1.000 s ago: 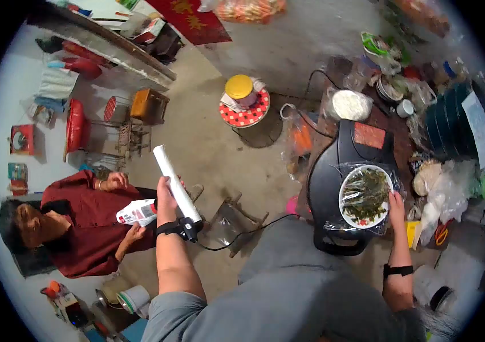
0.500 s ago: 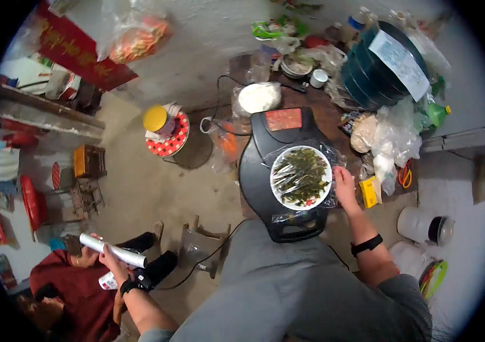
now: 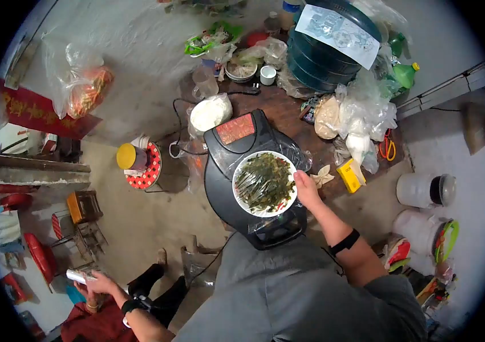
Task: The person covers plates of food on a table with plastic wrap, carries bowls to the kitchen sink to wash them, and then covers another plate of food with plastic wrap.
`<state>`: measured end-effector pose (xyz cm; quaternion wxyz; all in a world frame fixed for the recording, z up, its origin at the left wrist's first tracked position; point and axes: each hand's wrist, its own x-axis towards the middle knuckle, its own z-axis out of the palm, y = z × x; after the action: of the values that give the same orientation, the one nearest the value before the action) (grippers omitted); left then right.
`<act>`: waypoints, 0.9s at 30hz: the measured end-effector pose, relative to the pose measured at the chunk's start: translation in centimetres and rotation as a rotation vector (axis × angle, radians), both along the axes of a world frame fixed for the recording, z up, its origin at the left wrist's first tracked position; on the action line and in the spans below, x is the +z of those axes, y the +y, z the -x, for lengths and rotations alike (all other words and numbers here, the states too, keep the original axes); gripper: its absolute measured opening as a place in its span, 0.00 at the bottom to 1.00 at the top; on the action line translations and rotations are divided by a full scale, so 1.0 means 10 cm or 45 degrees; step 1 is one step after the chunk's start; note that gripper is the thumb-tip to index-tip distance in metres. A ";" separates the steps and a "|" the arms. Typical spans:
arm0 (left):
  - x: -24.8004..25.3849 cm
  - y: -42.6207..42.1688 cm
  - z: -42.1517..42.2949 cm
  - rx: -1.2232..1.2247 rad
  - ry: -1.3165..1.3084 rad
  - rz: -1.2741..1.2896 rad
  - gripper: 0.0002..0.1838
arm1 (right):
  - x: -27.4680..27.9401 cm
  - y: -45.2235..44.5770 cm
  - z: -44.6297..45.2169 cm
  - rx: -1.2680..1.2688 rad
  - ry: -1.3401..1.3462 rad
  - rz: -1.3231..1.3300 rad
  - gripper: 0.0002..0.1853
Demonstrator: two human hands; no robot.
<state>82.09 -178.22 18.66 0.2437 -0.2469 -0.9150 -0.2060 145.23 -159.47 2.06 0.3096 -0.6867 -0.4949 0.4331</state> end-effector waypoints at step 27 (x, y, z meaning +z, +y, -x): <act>-0.65 2.02 -3.70 -0.625 -2.941 -0.414 0.25 | 1.15 0.53 0.14 0.182 0.210 -0.366 0.14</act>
<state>119.07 -158.06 12.19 -0.7418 -0.0501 -0.4843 -0.4612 143.85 -154.18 13.57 0.4124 -0.5606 -0.5724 0.4336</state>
